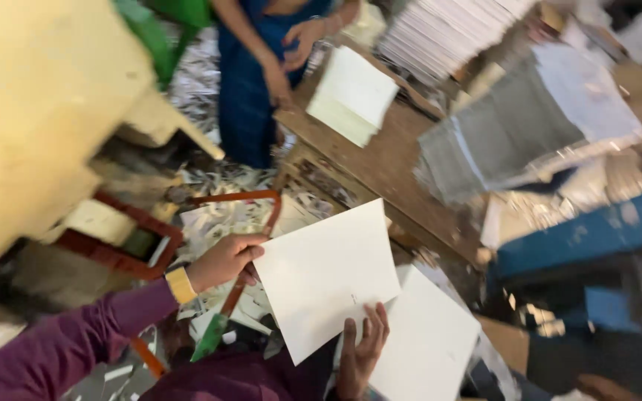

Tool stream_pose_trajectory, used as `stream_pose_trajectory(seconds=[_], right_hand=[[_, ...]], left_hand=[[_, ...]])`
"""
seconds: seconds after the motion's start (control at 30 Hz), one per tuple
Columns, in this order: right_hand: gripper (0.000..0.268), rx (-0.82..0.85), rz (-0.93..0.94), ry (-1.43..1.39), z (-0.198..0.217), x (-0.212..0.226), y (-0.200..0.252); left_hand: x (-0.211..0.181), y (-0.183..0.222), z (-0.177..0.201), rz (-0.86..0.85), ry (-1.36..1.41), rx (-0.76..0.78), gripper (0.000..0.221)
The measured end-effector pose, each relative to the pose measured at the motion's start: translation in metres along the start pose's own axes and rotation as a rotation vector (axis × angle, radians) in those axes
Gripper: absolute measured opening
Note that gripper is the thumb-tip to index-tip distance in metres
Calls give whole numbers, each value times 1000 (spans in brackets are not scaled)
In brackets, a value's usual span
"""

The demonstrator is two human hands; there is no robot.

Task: The person places a paper sheet onto a machine bed, removes the cut sheet, and stacks it onto a pile by hand, repeating this process several times.

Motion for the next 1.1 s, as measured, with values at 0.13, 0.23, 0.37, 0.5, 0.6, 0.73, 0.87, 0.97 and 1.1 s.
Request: stream_pose_trajectory(seconds=[0.13,0.23,0.37,0.5,0.6,0.73,0.87,0.97,1.1], right_hand=[[50,-26,-132,-385,-50,18,-15],[45,86,-64,-600,-84,-13,-33],[46,221,-1,-623,-131,9,-77],[47,430,120,-555,-194,79,-114],[44,548,164,-555,-245,109,-132],[47,676,174,-591,-314,107,-150],[50,832,69,-435,-345,81,-152],[50,865,151,-487,-354,52,-149],[43,870,775,-56,-335,41,-125]], left_hand=[[-13,34,43,-86,-52,-151,39],[-40,70,77,-130,-16,-235,41],[-79,117,131,-97,-144,-438,43],[-74,120,207,-212,-195,-677,34],[-50,110,258,-269,-45,-775,29],[-1,84,315,-336,189,-843,24],[57,53,341,-223,341,-909,25],[113,31,353,-134,348,-907,24],[226,-7,412,99,-60,-1204,18]])
Point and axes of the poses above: each hand's wrist, its own y-axis away from the middle knuckle, its own z-axis out of the back of the hand, x = y × z, the point moved 3 cm from there along -y, towards the middle knuckle, and after that the axes turned 9 degrees about z, right-handed, at the moved point
